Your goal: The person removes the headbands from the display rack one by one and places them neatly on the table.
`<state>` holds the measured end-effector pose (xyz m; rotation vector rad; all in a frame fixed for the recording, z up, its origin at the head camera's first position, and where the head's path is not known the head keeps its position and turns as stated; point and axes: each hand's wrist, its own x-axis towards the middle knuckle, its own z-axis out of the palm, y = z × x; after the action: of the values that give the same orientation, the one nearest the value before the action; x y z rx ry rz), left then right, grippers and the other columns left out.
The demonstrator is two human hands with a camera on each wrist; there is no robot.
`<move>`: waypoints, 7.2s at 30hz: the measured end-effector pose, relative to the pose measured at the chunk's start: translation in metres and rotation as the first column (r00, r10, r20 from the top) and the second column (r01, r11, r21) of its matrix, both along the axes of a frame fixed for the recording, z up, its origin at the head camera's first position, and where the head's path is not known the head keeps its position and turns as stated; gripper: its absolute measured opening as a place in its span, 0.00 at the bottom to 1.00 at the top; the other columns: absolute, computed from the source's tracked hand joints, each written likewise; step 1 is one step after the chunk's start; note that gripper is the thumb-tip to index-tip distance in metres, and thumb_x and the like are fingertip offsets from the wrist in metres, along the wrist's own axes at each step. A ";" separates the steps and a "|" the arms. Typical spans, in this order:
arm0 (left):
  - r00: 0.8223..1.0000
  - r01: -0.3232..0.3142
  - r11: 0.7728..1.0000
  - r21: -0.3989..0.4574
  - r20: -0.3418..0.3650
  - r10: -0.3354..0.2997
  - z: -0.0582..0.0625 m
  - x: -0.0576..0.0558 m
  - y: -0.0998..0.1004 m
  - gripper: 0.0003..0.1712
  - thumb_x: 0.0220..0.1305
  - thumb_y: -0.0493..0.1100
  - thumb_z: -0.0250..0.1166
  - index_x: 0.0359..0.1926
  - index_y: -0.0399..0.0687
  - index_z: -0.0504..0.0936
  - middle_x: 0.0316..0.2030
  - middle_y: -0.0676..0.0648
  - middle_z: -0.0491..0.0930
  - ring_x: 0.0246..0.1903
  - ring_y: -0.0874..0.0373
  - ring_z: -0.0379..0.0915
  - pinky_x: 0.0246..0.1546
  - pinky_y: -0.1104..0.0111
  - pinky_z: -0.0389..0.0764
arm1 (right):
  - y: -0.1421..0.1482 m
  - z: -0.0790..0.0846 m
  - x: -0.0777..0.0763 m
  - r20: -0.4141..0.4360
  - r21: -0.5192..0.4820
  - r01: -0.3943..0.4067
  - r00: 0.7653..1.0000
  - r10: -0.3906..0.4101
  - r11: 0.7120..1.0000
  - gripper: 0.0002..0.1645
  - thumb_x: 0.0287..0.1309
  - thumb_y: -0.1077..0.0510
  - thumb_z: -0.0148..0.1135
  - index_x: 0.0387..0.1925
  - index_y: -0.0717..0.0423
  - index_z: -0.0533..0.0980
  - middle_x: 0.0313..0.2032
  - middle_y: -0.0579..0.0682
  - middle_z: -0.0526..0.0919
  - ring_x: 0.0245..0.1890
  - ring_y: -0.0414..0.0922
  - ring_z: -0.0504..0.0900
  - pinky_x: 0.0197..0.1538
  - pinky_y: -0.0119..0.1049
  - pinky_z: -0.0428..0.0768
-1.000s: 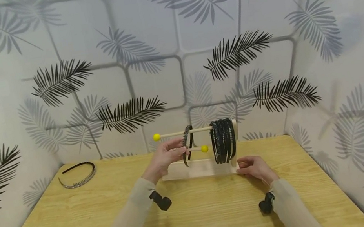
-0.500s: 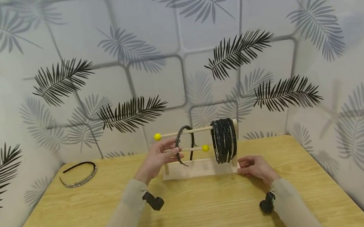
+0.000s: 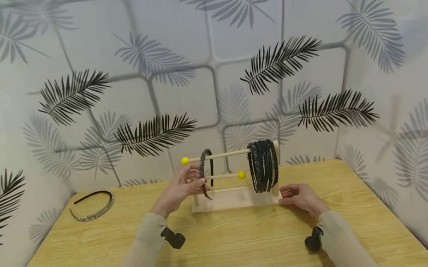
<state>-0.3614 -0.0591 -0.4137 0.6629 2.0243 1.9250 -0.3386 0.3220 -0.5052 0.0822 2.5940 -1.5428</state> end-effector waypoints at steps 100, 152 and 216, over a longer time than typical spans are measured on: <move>0.932 -0.349 0.840 -0.416 -0.253 0.261 -0.054 -0.010 -0.113 0.18 0.61 0.35 0.68 0.53 0.41 0.84 0.49 0.41 0.84 0.50 0.47 0.80 0.51 0.55 0.81 | -0.002 0.001 0.001 0.004 0.007 0.004 1.000 -0.004 1.000 0.35 0.57 0.57 0.71 0.63 0.67 0.71 0.51 0.62 0.82 0.40 0.37 0.81 0.42 0.34 0.84; 0.853 -0.522 0.683 -0.511 -0.297 0.430 -0.074 -0.022 -0.183 0.14 0.57 0.33 0.71 0.45 0.35 0.86 0.46 0.35 0.84 0.48 0.40 0.77 0.53 0.48 0.76 | -0.001 0.002 0.000 0.018 -0.020 0.018 1.000 -0.018 1.000 0.34 0.57 0.59 0.71 0.63 0.66 0.72 0.49 0.58 0.83 0.40 0.37 0.81 0.42 0.33 0.84; 0.858 -0.514 0.809 -0.285 -0.195 0.476 -0.059 -0.023 -0.172 0.19 0.70 0.45 0.61 0.53 0.35 0.82 0.46 0.33 0.82 0.45 0.42 0.79 0.47 0.53 0.80 | -0.004 0.002 0.003 0.016 -0.035 0.002 1.000 -0.001 0.999 0.34 0.57 0.59 0.71 0.62 0.68 0.71 0.49 0.60 0.83 0.36 0.37 0.82 0.40 0.33 0.84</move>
<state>-0.3846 -0.2313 -0.4731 0.1643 2.7233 1.7398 -0.3360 0.3183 -0.5031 0.0927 2.5546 -1.5806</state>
